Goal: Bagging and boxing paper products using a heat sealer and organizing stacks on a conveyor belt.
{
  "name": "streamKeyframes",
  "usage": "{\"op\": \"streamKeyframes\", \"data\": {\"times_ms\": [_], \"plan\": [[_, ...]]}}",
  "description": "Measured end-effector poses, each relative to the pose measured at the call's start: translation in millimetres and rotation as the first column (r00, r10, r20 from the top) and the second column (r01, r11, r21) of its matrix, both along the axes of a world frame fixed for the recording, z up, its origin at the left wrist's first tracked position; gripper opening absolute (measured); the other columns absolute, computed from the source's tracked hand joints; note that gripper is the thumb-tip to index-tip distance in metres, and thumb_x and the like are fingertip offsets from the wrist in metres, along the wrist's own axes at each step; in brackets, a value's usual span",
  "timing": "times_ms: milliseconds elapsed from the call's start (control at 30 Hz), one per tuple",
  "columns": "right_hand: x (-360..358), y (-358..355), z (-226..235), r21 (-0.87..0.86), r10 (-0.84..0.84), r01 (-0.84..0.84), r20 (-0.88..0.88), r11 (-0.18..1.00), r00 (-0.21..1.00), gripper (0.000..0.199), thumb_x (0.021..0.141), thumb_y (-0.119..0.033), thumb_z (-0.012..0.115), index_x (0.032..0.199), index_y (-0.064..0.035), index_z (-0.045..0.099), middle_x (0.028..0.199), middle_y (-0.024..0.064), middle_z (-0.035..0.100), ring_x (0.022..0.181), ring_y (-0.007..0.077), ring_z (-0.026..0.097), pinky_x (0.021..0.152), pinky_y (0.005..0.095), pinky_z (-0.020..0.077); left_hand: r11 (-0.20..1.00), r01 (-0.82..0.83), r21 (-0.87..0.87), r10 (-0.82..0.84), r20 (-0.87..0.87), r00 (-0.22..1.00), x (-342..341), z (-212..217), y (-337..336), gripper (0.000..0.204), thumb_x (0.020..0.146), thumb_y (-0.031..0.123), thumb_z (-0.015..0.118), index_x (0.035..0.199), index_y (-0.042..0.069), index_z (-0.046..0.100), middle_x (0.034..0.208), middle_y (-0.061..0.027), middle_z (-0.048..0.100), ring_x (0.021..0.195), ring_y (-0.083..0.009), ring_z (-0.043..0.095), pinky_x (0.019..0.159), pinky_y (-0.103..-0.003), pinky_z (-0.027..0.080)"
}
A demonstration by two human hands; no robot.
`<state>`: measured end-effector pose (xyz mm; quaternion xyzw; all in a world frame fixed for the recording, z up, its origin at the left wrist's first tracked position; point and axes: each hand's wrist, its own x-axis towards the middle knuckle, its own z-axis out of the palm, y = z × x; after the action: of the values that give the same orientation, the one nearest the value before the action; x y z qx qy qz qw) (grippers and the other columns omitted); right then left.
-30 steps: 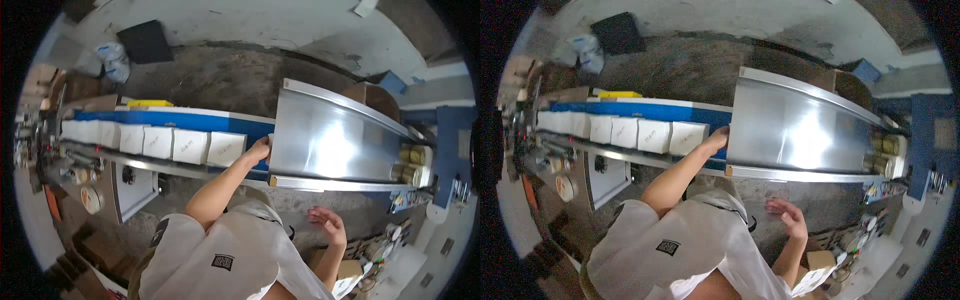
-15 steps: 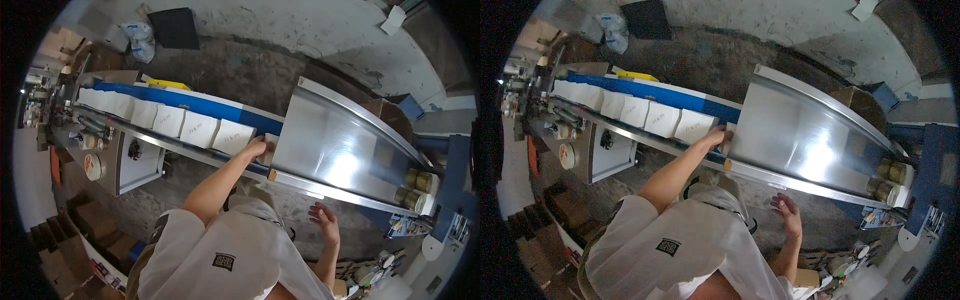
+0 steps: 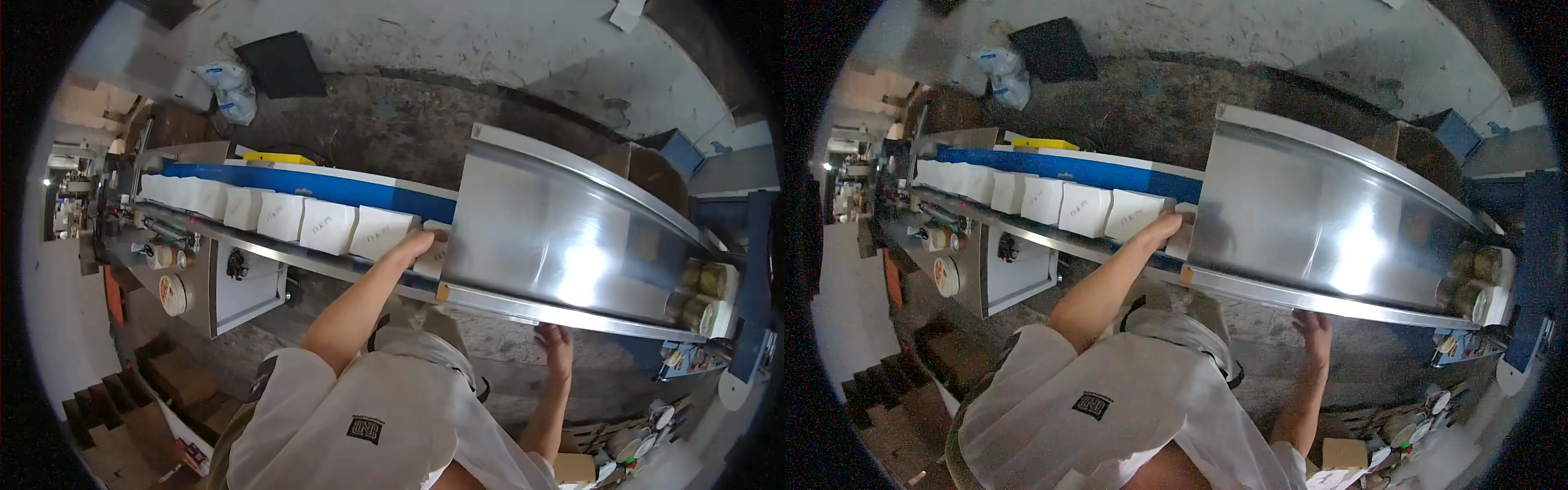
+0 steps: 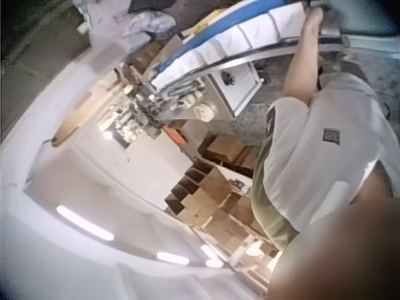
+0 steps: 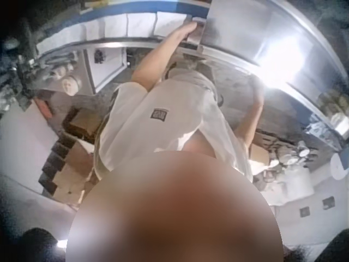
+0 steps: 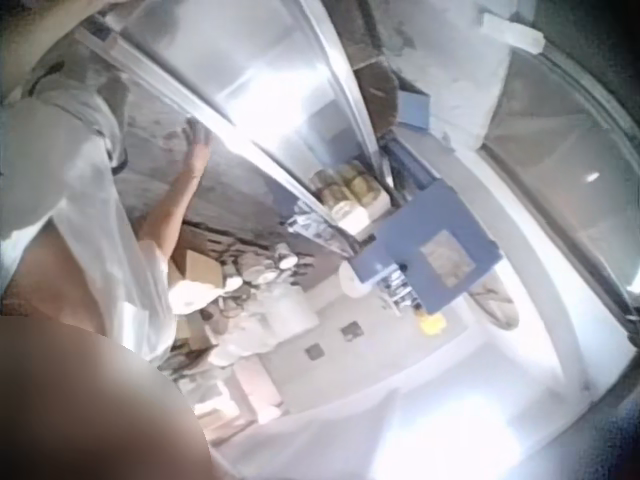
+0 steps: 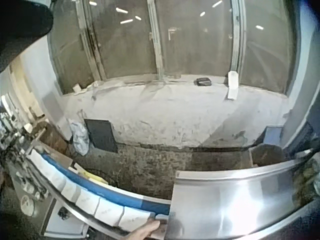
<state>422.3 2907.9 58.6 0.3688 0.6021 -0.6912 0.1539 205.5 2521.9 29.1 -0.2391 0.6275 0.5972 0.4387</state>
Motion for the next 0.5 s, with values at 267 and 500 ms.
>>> {"op": "streamKeyframes", "data": {"times_ms": [267, 500], "plan": [[-21.3, 68.2, -138.4, 0.069, -0.074, 0.118, -0.459, 0.991, 0.885, 0.053, 0.094, -0.04, 0.062, 0.132, -0.0045, 0.052, 0.122, 0.0072, 0.058, 0.099, 0.019, 0.059, 0.085, 0.0332, 0.0505, 0.985, -0.148, 0.089, 0.144, 0.054, 0.988, -0.1, 0.3, 9.5, 0.045, 0.103, 0.032, 0.036, 0.144, 0.015, 0.047, 0.134, -0.0056, 0.057, 0.114, -0.0184, 0.059, 0.093, -0.035, 0.05], [-31.1, 29.9, -127.1, 0.034, -0.31, 0.345, -0.363, 0.938, 0.879, 0.052, 0.094, -0.039, 0.061, 0.131, -0.0043, 0.053, 0.121, 0.0072, 0.058, 0.099, 0.0187, 0.059, 0.084, 0.0331, 0.0506, 0.975, -0.012, -0.22, 0.007, -0.024, 1.0, 5.9, -38.6, 5.1, 0.051, 0.103, 0.04, 0.034, 0.133, 0.0, 0.048, 0.123, -0.0136, 0.059, 0.111, -0.0232, 0.058, 0.093, -0.04, 0.047]]}}
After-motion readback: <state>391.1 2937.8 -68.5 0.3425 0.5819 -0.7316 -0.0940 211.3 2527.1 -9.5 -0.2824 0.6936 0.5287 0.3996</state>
